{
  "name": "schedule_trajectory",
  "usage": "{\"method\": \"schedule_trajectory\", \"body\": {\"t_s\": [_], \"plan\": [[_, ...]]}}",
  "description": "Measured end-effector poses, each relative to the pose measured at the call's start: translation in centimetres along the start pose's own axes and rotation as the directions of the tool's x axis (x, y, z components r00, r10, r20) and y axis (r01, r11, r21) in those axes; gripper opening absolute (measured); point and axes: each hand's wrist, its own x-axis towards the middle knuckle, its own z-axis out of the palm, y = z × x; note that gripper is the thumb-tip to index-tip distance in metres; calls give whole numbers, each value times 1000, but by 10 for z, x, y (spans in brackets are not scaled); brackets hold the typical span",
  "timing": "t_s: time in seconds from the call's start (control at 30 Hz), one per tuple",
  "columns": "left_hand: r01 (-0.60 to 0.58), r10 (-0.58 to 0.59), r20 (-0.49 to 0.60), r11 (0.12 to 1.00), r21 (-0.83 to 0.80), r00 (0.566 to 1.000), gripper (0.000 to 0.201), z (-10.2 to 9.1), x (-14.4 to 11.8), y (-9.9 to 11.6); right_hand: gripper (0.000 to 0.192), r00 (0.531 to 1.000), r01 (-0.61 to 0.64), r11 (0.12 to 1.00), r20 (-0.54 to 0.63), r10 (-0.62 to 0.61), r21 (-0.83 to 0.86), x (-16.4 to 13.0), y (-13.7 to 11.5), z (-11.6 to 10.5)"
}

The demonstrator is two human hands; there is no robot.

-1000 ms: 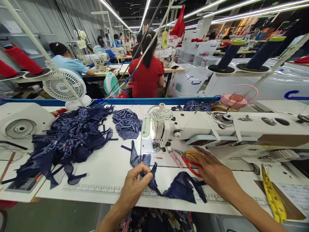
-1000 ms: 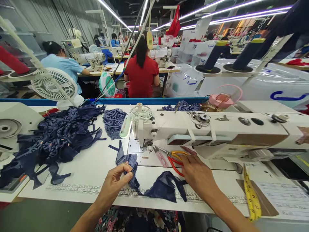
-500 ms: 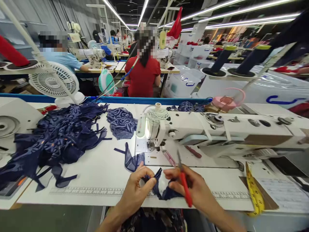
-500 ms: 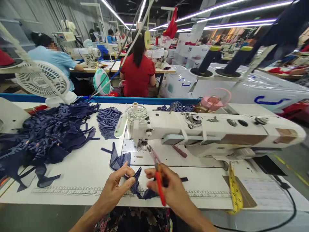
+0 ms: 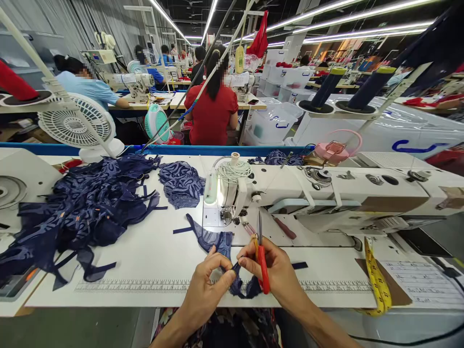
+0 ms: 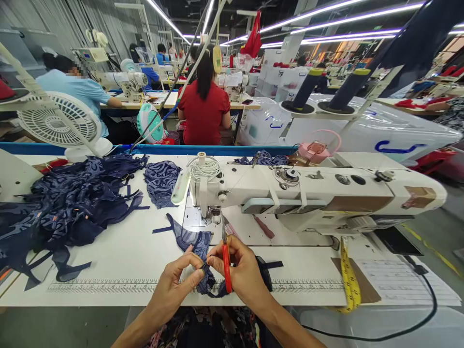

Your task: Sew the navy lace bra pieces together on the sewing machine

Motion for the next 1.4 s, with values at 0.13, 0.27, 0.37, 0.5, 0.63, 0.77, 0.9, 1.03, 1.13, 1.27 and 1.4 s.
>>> {"method": "schedule_trajectory", "body": {"t_s": [0.13,0.27,0.37,0.5,0.63,0.77,0.9,1.03,1.13,1.27,1.4], "plan": [[30,-30,0,1000,6,1000,13,1,-2,6,38,1000,8,999,-10,-9,-34,-2,-1,0],[69,-70,-24,997,-45,997,15,6,0,14,39,999,28,996,-17,-29,-84,-4,-1,6],[58,-61,-65,997,-51,996,21,9,2,13,35,999,37,994,-16,-39,-105,-4,-2,5],[91,-107,-96,984,-152,990,18,2,2,11,32,999,20,962,52,-6,-274,-6,-5,-17],[135,-170,-92,942,-308,981,18,-6,5,18,28,981,106,774,193,21,-624,-10,-10,-47],[181,-222,-48,885,-429,974,18,-5,9,24,26,956,209,619,293,36,-757,-14,-13,-55],[219,-249,-11,871,-439,969,20,-2,10,26,24,950,211,566,303,72,-797,-14,-16,-51],[231,-256,0,872,-433,967,21,-2,9,24,31,950,206,572,302,78,-794,-12,-18,-48],[227,-254,-4,872,-434,967,20,-3,8,23,34,945,198,600,314,94,-775,-11,-19,-47],[226,-256,-10,870,-439,967,18,-3,8,22,38,938,170,631,321,131,-757,-13,-14,-48],[225,-250,-1,873,-432,968,17,-3,7,19,47,959,110,719,264,106,-686,-15,-5,-52]]}}
